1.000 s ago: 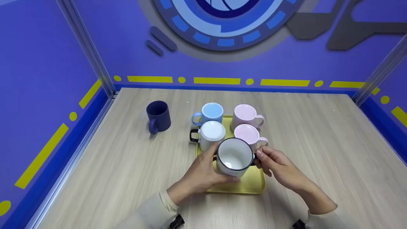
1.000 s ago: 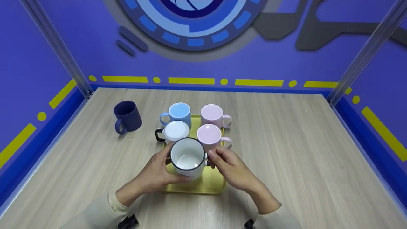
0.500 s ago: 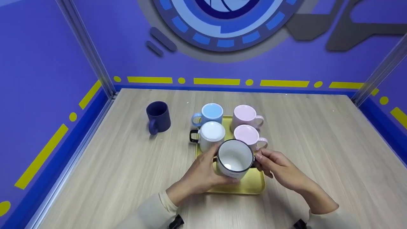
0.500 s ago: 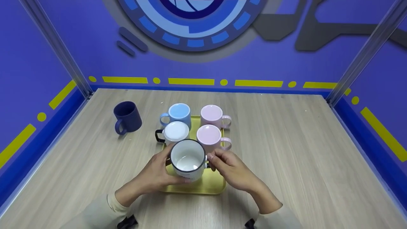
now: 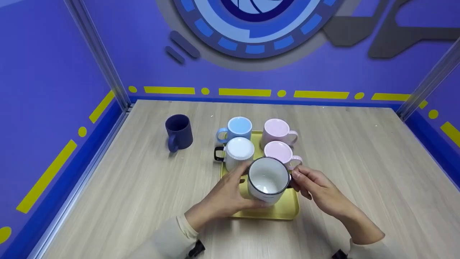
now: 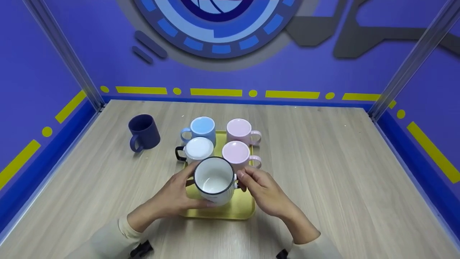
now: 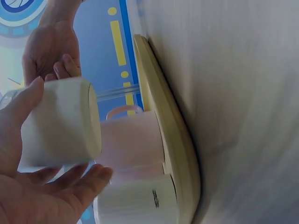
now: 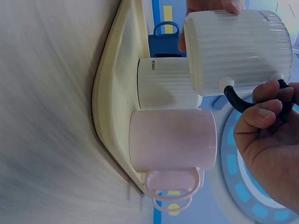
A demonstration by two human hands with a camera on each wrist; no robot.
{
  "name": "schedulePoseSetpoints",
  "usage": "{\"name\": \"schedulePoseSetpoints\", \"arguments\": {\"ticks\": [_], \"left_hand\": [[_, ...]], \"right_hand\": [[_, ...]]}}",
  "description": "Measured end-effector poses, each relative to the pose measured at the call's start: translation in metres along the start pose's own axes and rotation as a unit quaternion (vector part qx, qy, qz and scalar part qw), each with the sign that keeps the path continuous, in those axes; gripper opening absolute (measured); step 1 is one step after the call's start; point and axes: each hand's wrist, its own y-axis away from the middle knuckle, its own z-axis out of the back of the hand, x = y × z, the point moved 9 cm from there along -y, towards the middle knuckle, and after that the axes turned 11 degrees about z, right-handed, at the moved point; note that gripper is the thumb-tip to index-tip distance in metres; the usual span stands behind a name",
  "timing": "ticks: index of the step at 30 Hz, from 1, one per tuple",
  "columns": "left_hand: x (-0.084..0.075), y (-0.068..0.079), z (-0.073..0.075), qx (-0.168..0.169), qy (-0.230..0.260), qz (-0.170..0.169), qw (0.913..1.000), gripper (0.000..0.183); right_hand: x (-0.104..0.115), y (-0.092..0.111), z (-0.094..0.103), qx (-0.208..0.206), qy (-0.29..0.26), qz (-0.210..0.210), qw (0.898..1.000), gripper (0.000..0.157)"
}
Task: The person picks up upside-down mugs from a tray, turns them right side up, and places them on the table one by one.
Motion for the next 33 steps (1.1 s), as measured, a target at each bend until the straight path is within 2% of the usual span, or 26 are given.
{"name": "schedulePoseSetpoints", "arguments": {"ticks": [5,12,17,20,24,27,33], "left_hand": [[0.015,0.001,0.014,0.011,-0.042,0.019,0.9989,0.09],[0.047,0.001,0.041,-0.019,-0.114,0.088,0.9894,0.07],[0.064,-0.002,0.051,-0.035,-0.15,0.119,0.9808,0.069],[0.072,-0.005,0.052,-0.028,-0.151,0.137,0.9786,0.072],[0.08,-0.008,0.046,0.008,-0.134,0.159,0.978,0.075],[0.083,-0.009,0.041,0.031,-0.131,0.168,0.9765,0.069],[0.083,-0.01,0.035,0.038,-0.117,0.162,0.979,0.064]], "right_hand": [[0.001,0.003,0.007,-0.009,-0.002,-0.001,1.0,0.031],[0.001,0.007,0.014,-0.016,-0.02,0.0,1.0,0.031],[0.001,0.011,0.017,-0.018,-0.02,0.003,1.0,0.031],[0.0,0.012,0.018,-0.018,-0.02,0.007,1.0,0.03],[0.0,0.013,0.021,-0.02,-0.022,0.015,0.999,0.03],[0.0,0.014,0.023,-0.023,-0.021,0.014,0.999,0.031],[0.0,0.016,0.028,-0.035,-0.017,0.006,0.999,0.032]]}}
